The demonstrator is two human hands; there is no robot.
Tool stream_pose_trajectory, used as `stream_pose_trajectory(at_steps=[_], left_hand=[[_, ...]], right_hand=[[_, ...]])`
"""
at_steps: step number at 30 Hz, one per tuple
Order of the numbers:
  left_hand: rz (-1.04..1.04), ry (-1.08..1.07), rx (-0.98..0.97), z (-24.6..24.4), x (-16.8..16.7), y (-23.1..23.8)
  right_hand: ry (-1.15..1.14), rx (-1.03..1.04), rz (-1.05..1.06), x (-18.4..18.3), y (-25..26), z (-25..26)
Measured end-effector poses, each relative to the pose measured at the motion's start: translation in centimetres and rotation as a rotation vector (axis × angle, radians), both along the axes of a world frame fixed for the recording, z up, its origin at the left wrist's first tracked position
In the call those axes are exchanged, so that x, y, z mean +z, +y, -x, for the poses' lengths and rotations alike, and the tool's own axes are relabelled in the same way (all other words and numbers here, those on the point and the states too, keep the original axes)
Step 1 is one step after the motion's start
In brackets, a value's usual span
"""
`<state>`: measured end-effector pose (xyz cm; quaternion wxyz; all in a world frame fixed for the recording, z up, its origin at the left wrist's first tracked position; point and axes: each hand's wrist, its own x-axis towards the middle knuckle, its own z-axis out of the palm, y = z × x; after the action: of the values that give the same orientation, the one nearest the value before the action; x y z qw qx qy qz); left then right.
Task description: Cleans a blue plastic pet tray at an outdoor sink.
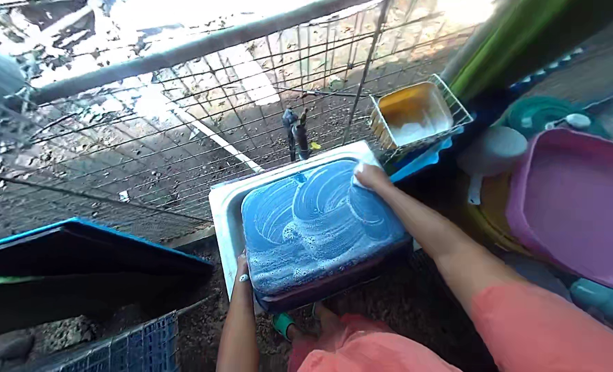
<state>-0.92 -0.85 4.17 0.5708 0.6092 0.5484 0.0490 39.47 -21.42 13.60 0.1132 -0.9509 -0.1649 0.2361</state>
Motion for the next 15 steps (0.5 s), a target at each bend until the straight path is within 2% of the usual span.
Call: stream_pose_trajectory(at_steps=[2,3,5,7,9,11,13,15], left_hand=[[0.016,0.016,0.012,-0.4,0.6,0.1],[0.027,0.0,0.028,-0.4,0.7,0.2],[0.045,-0.03,0.059,-0.5,0.8,0.1],[0.087,-0.083,0.106,-0.6,-0.1,0.2],[0.127,-0.105,0.154,-0.7,0.0,0.0],[0.157,-0.152,0.192,-0.6,0.2,0.0],[0.195,-0.187,0.201,-0.7,-0.1,0.0],[0.231,-0.229,0.212,-0.7,-0.8,0.2]], right_hand=[[-0.117,0.084,0.045,-1.6,6.4,0.5],[-0.141,0.162,0.051,-2.4,9.5,2.3],[-0.187,0.388,-0.019,-4.1,14.5,9.0],[-0.142,0.638,-0.166,-4.4,16.6,17.4],[-0.005,0.894,-0.236,-2.2,14.7,23.9],[0.083,0.977,-0.303,-0.4,9.9,25.4],[-0.051,0.837,-0.334,0.2,4.0,21.2],[-0.153,0.631,-0.086,1.4,-0.1,14.2]])
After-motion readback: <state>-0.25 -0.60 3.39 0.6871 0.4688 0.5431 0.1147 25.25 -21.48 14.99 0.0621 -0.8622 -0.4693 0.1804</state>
